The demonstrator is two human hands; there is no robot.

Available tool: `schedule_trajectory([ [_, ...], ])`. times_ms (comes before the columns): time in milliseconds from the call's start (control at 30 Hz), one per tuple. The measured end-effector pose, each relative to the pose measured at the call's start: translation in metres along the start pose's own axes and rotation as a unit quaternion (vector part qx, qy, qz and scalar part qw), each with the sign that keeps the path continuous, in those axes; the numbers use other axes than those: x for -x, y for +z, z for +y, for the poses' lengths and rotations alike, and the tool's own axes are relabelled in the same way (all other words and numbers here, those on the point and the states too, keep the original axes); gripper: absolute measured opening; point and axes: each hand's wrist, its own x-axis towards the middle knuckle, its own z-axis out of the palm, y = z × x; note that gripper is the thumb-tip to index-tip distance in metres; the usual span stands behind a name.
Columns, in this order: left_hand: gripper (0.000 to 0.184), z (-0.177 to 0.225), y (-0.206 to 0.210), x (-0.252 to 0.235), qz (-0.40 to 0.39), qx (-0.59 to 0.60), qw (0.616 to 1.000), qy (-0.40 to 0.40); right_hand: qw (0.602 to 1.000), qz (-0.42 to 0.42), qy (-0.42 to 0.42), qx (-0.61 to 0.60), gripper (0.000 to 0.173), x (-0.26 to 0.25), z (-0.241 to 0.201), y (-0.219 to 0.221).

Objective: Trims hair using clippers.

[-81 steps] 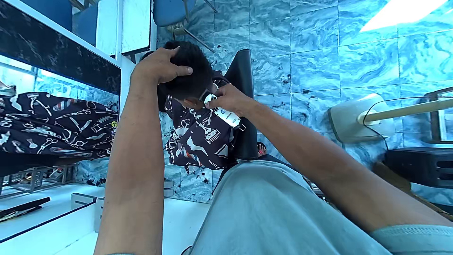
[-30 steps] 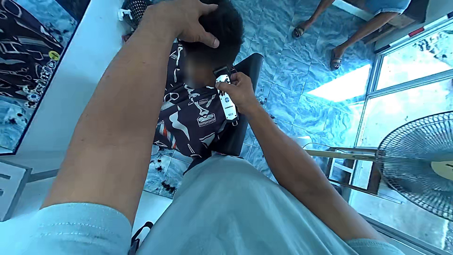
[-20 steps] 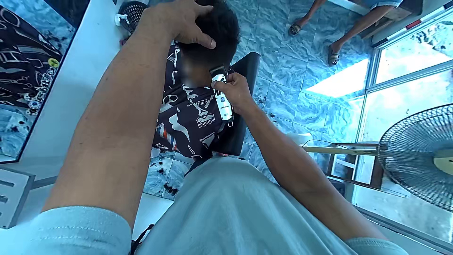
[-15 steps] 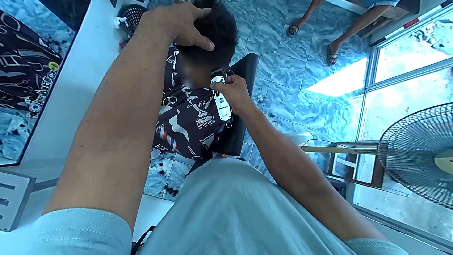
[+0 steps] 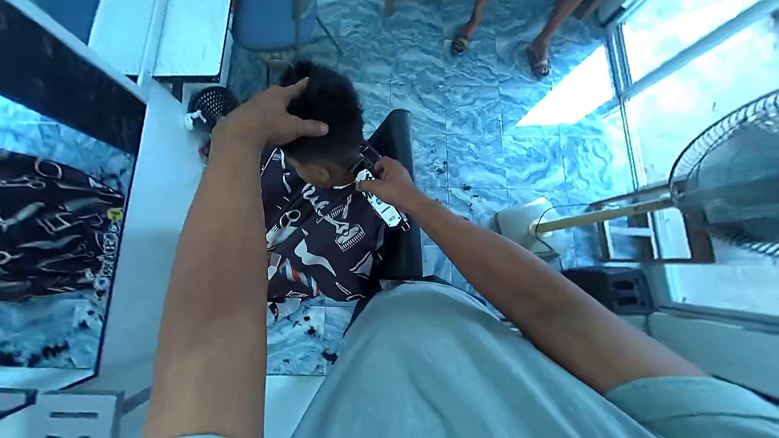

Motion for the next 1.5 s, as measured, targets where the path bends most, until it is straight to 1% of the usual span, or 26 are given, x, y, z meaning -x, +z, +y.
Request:
schedule_trajectory([
  [200, 0.094, -0.002, 0.001, -0.002, -0.017, 0.01, 1.0, -0.004, 0.998, -0.018, -0.051, -0.023, 0.058, 0.003, -0.009, 0.004],
  [300, 0.094, -0.002, 0.001, -0.004, -0.018, 0.014, 1.0, -0.008, 0.998, -0.02, -0.033, -0.046, 0.058, 0.002, -0.009, 0.007],
  [400, 0.094, -0.003, 0.002, -0.007, -0.022, 0.008, 1.0, -0.009, 0.994, -0.033, -0.042, -0.092, 0.055, 0.006, -0.017, 0.008],
  [533, 0.096, -0.003, 0.002, -0.007, -0.018, 0.007, 1.0, -0.017, 0.997, -0.028, -0.012, -0.069, 0.055, 0.009, -0.02, 0.01],
  [667, 0.096, -0.002, 0.002, -0.006, -0.021, 0.007, 1.0, -0.019, 0.994, -0.029, -0.033, -0.104, 0.053, 0.011, -0.023, 0.013],
  [767, 0.097, -0.002, 0.001, -0.006, -0.02, -0.003, 1.0, -0.022, 0.996, -0.024, -0.013, -0.088, 0.053, 0.013, -0.024, 0.014],
  [867, 0.097, -0.002, 0.002, -0.007, -0.018, -0.006, 1.0, -0.017, 0.99, -0.021, -0.032, -0.133, 0.05, 0.013, -0.026, 0.016],
  [933, 0.095, -0.001, 0.002, -0.007, -0.019, 0.0, 1.0, -0.015, 0.992, -0.021, -0.03, -0.122, 0.049, 0.015, -0.026, 0.016],
  [1033, 0.096, 0.001, 0.001, -0.007, -0.022, -0.004, 1.0, -0.021, 0.995, -0.022, 0.003, -0.094, 0.051, 0.012, -0.021, 0.015],
  [1133, 0.096, 0.001, 0.002, -0.008, -0.023, -0.001, 0.999, -0.022, 0.988, -0.023, -0.016, -0.149, 0.05, 0.009, -0.018, 0.017],
  [1233, 0.097, 0.002, 0.0, -0.009, -0.026, -0.004, 0.999, -0.025, 0.987, -0.031, -0.019, -0.158, 0.049, 0.008, -0.018, 0.017],
  [1300, 0.096, -0.001, 0.0, -0.01, -0.026, -0.003, 1.0, -0.012, 0.983, -0.039, -0.03, -0.176, 0.049, 0.007, -0.017, 0.016],
  [1367, 0.094, -0.004, 0.002, -0.007, -0.02, -0.003, 1.0, 0.008, 0.989, -0.044, -0.024, -0.14, 0.051, 0.008, -0.012, 0.01],
  [1433, 0.088, -0.001, 0.002, -0.01, -0.006, -0.006, 1.0, 0.013, 0.998, -0.03, -0.012, -0.049, 0.051, 0.005, -0.004, -0.002],
  [1500, 0.086, 0.007, 0.006, -0.012, 0.009, -0.013, 1.0, -0.012, 0.999, -0.029, -0.014, 0.031, 0.056, -0.001, 0.003, -0.012],
])
